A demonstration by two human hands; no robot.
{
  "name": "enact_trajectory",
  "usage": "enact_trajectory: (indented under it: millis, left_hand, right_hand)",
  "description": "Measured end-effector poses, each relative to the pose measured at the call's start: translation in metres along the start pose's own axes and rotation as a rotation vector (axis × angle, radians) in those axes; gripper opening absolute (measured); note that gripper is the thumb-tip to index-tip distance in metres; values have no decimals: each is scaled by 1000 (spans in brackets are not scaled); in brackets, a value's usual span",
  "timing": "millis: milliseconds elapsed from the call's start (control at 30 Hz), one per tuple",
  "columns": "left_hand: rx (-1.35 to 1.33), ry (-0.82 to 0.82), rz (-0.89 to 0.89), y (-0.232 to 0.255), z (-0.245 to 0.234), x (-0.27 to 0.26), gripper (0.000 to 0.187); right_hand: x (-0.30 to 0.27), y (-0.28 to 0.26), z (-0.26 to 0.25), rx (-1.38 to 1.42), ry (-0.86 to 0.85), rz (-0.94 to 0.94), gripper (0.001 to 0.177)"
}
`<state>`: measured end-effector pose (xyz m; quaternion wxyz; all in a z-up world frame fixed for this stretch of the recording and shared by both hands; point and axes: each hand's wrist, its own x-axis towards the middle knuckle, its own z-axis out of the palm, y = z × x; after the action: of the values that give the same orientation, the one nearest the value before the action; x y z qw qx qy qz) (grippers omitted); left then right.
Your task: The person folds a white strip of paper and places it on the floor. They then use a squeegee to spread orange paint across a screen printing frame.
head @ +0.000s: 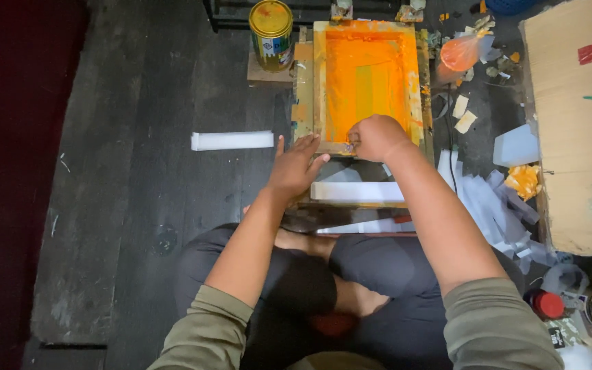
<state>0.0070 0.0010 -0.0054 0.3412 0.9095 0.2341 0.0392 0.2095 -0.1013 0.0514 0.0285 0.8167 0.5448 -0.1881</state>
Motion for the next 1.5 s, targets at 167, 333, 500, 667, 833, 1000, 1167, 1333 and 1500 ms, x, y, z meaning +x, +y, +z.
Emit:
enact_trajectory:
  millis: [167, 333, 500, 667, 833, 1000, 1167, 1333, 1500]
  left_hand:
    - [21, -16, -45, 4, -2, 10, 70]
    - [-10, 92, 13, -2, -2, 25, 63]
    - [-34, 69, 49, -23, 9, 52, 66]
    - [-60, 64, 36, -24, 7, 58, 64]
    - [-28, 102, 49, -18, 7, 48, 65]
    - [-23, 86, 24, -12, 9, 28, 62]
    - [-9, 15, 19, -5, 6, 11, 65]
    - [1, 8, 8, 5, -2, -1, 66]
    - [-5, -18, -12, 2, -3, 9, 61]
  right_hand:
    - [35, 25, 11, -71, 116, -16, 27]
    - [70, 46, 1, -205, 330, -75, 22]
    - [94, 41, -18, -191, 384, -115, 15]
    - [108, 39, -1, -212, 350, -102, 37]
    - [101, 49, 29, -228, 336, -110, 60]
    - [50, 25, 22, -185, 73, -55, 71]
    - [-7, -8, -17, -75, -88, -34, 60]
    - [-14, -14, -20, -77, -106, -19, 60]
    - [16, 0, -19, -60, -63, -13, 51]
